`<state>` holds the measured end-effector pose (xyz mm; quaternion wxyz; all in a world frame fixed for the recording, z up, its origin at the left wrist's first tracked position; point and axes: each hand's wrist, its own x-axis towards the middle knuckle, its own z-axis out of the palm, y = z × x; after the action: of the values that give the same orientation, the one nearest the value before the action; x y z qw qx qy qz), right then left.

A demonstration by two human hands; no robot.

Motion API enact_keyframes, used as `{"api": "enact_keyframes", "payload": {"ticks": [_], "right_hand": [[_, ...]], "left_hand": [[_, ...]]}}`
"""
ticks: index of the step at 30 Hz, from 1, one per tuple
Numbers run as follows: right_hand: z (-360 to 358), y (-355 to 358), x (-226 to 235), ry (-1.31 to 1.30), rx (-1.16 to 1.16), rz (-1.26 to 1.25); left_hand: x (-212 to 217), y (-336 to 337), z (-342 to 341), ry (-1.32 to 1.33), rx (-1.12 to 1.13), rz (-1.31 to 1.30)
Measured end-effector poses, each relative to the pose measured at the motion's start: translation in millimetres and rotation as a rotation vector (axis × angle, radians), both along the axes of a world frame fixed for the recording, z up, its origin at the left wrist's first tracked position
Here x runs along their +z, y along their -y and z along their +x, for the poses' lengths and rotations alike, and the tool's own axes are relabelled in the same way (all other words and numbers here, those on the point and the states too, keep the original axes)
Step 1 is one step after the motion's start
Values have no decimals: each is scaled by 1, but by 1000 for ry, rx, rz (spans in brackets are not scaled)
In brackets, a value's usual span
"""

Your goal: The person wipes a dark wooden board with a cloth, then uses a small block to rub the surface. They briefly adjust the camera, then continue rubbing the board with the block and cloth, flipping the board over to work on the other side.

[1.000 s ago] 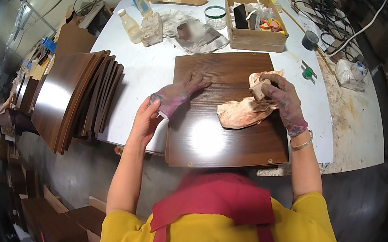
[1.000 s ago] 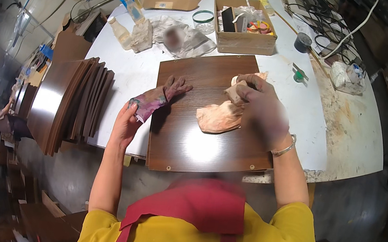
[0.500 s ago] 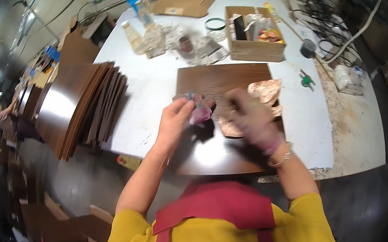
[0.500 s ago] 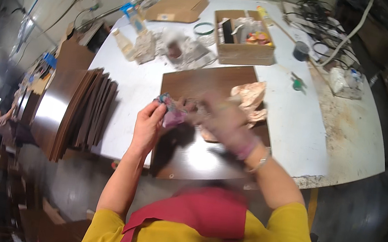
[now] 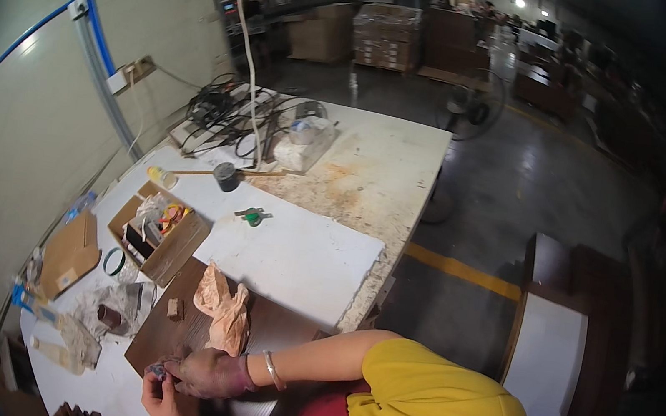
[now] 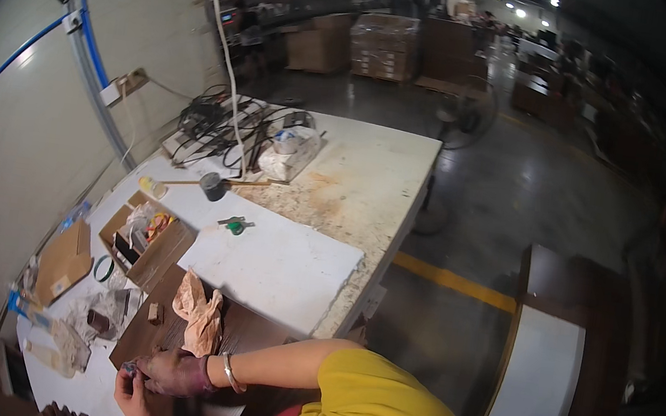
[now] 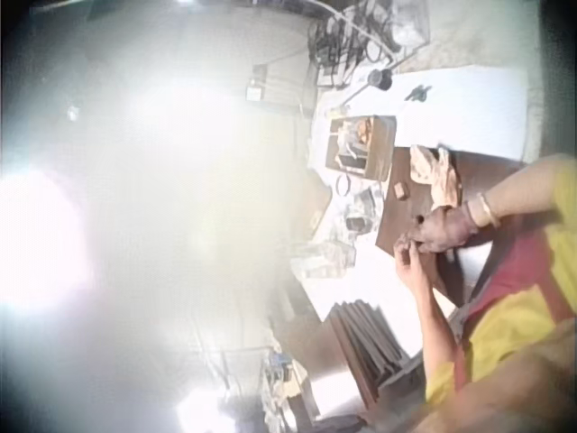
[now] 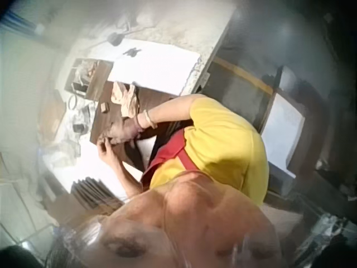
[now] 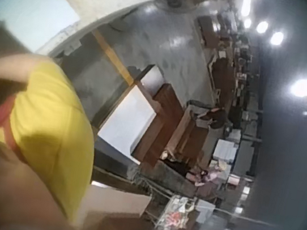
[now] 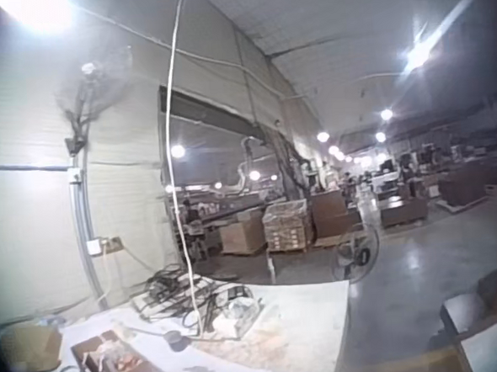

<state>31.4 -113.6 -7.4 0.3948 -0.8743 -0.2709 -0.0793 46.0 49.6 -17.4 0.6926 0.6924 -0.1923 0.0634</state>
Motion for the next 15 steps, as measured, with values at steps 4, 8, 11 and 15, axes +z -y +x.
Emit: {"api": "enact_keyframes", "payload": {"ticks": [4,8,11,15], "right_hand": [[-16,12,14,-98,18,78],[-46,-1,28,-111,-101,161],[-46,-4,16,-200,-69,380],[-78,-4,39,-291,-140,522]], "left_hand": [[-44,-57,29,-126,-312,262],[11,-31,0,-2,-250,208],[80,-33,-15,254,-169,551],[203,-39,-49,1072,-66,-40]]}}
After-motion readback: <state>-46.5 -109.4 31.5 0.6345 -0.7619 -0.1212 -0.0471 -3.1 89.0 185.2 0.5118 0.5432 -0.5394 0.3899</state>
